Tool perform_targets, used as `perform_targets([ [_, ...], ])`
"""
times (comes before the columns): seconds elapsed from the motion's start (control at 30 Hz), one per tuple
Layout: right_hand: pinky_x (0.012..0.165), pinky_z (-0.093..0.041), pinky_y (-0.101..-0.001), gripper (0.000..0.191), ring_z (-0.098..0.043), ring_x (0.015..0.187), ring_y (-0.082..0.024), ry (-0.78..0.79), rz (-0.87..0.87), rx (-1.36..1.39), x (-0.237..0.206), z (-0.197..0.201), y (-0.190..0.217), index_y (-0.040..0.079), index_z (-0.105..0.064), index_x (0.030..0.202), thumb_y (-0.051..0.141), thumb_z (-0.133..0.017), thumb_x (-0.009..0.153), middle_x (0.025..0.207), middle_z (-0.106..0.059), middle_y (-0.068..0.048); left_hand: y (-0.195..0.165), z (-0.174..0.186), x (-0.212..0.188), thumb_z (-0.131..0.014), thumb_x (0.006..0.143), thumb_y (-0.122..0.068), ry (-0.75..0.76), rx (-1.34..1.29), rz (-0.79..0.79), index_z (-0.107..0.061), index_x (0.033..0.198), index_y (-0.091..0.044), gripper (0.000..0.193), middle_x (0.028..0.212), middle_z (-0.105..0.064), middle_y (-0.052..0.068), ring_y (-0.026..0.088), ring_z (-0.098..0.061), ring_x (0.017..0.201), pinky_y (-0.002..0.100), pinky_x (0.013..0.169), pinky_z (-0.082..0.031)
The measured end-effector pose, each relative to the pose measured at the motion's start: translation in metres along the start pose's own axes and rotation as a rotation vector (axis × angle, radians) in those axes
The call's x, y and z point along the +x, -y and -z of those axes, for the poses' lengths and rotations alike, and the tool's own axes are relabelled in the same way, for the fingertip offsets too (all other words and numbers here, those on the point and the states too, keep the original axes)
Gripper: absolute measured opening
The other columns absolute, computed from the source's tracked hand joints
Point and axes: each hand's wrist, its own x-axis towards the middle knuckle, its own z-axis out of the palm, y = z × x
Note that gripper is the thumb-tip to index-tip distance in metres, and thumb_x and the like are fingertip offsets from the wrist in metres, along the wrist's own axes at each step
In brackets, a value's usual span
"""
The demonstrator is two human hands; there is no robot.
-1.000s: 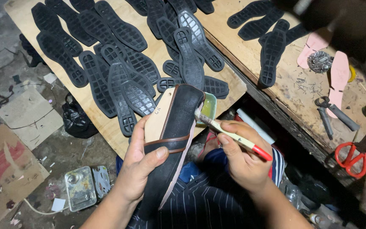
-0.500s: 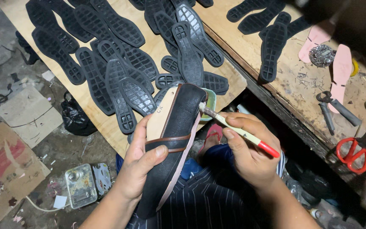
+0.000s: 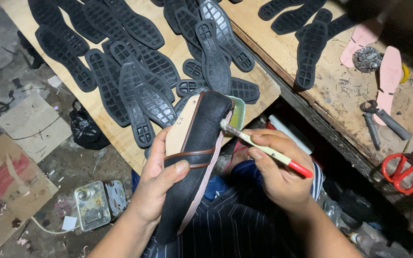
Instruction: The person holds a shoe in one hand and uses a brush to apply glue from a small container onto the edge of the shoe sole, rotating the shoe to reach different sections of the sole edge, then holds up the shoe showing the coated sole.
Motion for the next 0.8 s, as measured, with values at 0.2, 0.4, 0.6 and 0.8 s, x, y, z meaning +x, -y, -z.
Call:
perform_targets([
  [0.2,0.101,-0.059,-0.0348,0.020,-0.072,0.113,-0.026,0.038,-0.038,0.004,-0.0039,-0.0004,0.0011,-0.003,-0.065,0.120,-0.003,-0.066,0.100,0.123,-0.070,-0.020,0.0020,0.0005,-0.0002,-0.069,0.085,-0.023,0.000,-0.008,-0.016,-0.029,0.156,-0.004,0.084,0.138,-0.058,0.020,0.029,-0.062,0.123,0.044,0.105,-0.051],
  [0.4,0.103,-0.058,-0.0360,0.019,-0.072,0.116,-0.028,0.097,-0.047,-0.026,-0.0064,0.0006,0.0047,-0.001,-0.066,0.118,0.000,-0.067,0.099,0.122,-0.071,-0.019,0.0039,0.0051,0.0012,-0.068,0.086,-0.022,-0.019,-0.009,-0.003,-0.029,0.155,-0.005,0.080,0.136,-0.059,0.018,0.026,-0.062,0.122,0.042,0.104,-0.050],
  [0.6,0.101,-0.058,-0.0356,0.019,-0.073,0.112,-0.026,0.137,-0.065,-0.038,-0.0094,0.0049,0.0087,0.000,-0.066,0.116,0.001,-0.069,0.097,0.120,-0.072,-0.017,0.0043,0.0062,0.0021,-0.068,0.087,-0.021,-0.014,-0.034,-0.018,-0.030,0.156,-0.004,0.081,0.137,-0.058,0.019,0.027,-0.061,0.123,0.043,0.106,-0.049],
  [0.8,0.104,-0.059,-0.0354,0.019,-0.071,0.118,-0.027,0.062,-0.021,0.015,-0.0041,0.0027,0.0064,-0.001,-0.063,0.120,-0.002,-0.066,0.101,0.126,-0.069,-0.019,0.0018,-0.0006,0.0002,-0.068,0.086,-0.021,0.023,-0.063,-0.030,-0.029,0.155,-0.003,0.082,0.141,-0.057,0.020,0.030,-0.061,0.128,0.045,0.111,-0.048],
])
